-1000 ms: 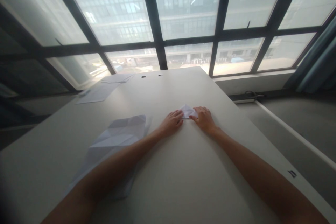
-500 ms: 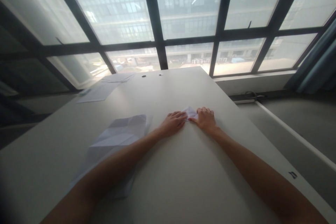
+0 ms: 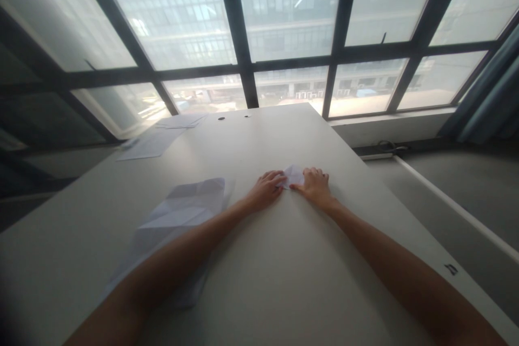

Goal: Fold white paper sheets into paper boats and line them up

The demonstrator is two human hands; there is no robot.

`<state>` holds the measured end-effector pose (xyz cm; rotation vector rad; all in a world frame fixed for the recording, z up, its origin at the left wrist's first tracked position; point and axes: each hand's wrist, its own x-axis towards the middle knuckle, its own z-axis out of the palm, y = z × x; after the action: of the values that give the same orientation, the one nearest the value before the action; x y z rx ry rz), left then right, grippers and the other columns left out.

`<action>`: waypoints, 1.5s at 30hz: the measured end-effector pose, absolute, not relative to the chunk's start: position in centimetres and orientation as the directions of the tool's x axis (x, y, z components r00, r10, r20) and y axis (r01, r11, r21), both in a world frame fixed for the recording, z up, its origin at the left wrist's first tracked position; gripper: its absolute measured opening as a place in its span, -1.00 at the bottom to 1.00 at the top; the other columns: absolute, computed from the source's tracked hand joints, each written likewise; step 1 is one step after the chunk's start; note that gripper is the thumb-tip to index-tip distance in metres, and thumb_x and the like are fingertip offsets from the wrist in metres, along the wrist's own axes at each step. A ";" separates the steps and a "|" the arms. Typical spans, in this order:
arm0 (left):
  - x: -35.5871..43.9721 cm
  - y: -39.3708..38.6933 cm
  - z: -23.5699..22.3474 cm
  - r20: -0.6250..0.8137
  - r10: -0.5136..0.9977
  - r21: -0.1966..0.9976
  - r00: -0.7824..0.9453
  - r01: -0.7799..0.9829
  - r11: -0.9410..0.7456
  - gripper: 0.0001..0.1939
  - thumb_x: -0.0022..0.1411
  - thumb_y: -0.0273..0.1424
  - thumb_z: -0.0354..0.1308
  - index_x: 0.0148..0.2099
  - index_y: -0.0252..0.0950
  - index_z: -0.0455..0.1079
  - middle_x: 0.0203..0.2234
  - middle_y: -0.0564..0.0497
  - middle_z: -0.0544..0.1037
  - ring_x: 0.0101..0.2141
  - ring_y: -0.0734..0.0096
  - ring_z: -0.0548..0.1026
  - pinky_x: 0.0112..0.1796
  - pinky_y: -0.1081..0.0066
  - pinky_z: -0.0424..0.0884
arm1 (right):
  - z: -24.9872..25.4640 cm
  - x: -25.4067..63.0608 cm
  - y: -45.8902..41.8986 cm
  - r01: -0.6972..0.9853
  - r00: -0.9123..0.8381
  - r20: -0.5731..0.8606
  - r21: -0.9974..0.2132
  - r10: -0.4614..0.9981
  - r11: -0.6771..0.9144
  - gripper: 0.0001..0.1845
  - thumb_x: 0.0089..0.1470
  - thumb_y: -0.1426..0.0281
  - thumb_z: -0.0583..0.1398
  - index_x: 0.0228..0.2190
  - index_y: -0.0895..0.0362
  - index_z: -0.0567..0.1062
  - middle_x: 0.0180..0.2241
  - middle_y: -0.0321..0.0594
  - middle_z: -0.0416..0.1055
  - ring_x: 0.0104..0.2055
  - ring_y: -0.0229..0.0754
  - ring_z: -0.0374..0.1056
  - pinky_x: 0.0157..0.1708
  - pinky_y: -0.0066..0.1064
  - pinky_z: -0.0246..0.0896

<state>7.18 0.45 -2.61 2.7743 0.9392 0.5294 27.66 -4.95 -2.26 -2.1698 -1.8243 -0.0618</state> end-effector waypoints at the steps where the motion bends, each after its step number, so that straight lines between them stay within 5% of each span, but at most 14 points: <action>1: 7.2 0.5 -2.7 0.287 0.623 0.276 0.728 0.560 -0.781 -0.55 0.35 -0.33 0.03 0.27 -0.11 0.27 0.25 -0.04 0.29 0.24 0.17 0.19 0.23 0.13 0.14 | -2.2 27.5 -5.0 0.969 0.182 0.253 -0.212 0.950 -0.129 -0.50 0.08 -0.04 0.23 -0.21 0.15 0.44 -0.14 0.05 0.49 -0.03 0.12 0.36 -0.10 -0.17 0.13; 8: 7.2 2.0 -3.1 0.422 0.773 0.507 0.473 0.585 -0.634 -0.37 0.30 -0.39 0.13 0.37 -0.16 0.06 0.22 -0.15 0.27 0.22 0.13 0.24 0.20 0.09 0.22 | -1.8 28.0 -4.9 0.896 0.102 0.391 -0.435 0.915 0.087 -0.82 0.13 0.26 0.22 -0.27 0.09 0.43 -0.35 -0.22 0.55 -0.30 -0.08 0.44 -0.21 -0.33 0.14; 14: 6.6 3.9 -3.2 0.402 0.860 0.767 0.315 0.397 -0.504 -0.33 0.18 -0.43 0.29 0.29 -0.23 0.16 -0.03 -0.15 0.48 -0.11 0.24 0.52 -0.09 0.22 0.49 | -1.8 29.6 -4.6 0.765 0.113 0.470 -0.603 0.875 0.225 -0.79 0.12 0.23 0.17 -0.36 0.11 0.48 -0.42 -0.24 0.52 -0.35 -0.11 0.40 -0.28 -0.36 0.21; 20: 6.3 4.0 -3.0 0.380 0.885 0.862 0.269 0.246 -0.444 -0.60 0.12 -0.41 0.33 -0.01 -0.25 0.33 -0.14 -0.07 0.54 -0.29 0.36 0.56 -0.30 0.37 0.54 | -1.6 29.9 -4.5 0.757 0.127 0.498 -0.607 0.858 0.241 -0.76 0.13 0.22 0.17 -0.38 0.13 0.50 -0.44 -0.21 0.53 -0.37 -0.12 0.39 -0.28 -0.35 0.22; 27: 6.3 3.5 -2.6 0.506 0.821 0.787 0.264 0.248 -0.565 -0.90 0.15 -0.42 0.28 -0.35 -0.30 0.42 -0.24 -0.02 0.49 -0.24 0.39 0.51 -0.24 0.35 0.55 | -2.0 29.9 -4.3 0.740 0.152 0.506 -0.628 0.849 0.241 -0.80 0.11 0.25 0.18 -0.37 0.12 0.50 -0.42 -0.21 0.53 -0.35 -0.10 0.41 -0.29 -0.35 0.22; 45: 6.6 2.6 -2.5 0.578 0.699 0.556 0.422 0.424 -0.715 -0.89 0.28 -0.48 0.15 -0.16 -0.24 0.47 -0.21 -0.01 0.45 -0.21 0.38 0.47 -0.11 0.35 0.45 | -2.9 29.8 -4.0 0.703 0.245 0.490 -0.684 0.837 0.195 -0.82 0.11 0.26 0.18 -0.37 0.12 0.48 -0.40 -0.22 0.52 -0.35 -0.12 0.39 -0.29 -0.36 0.21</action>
<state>6.63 2.55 -2.54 2.3563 0.9666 1.1881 29.77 -4.01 -2.95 -1.5422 -1.4928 0.1727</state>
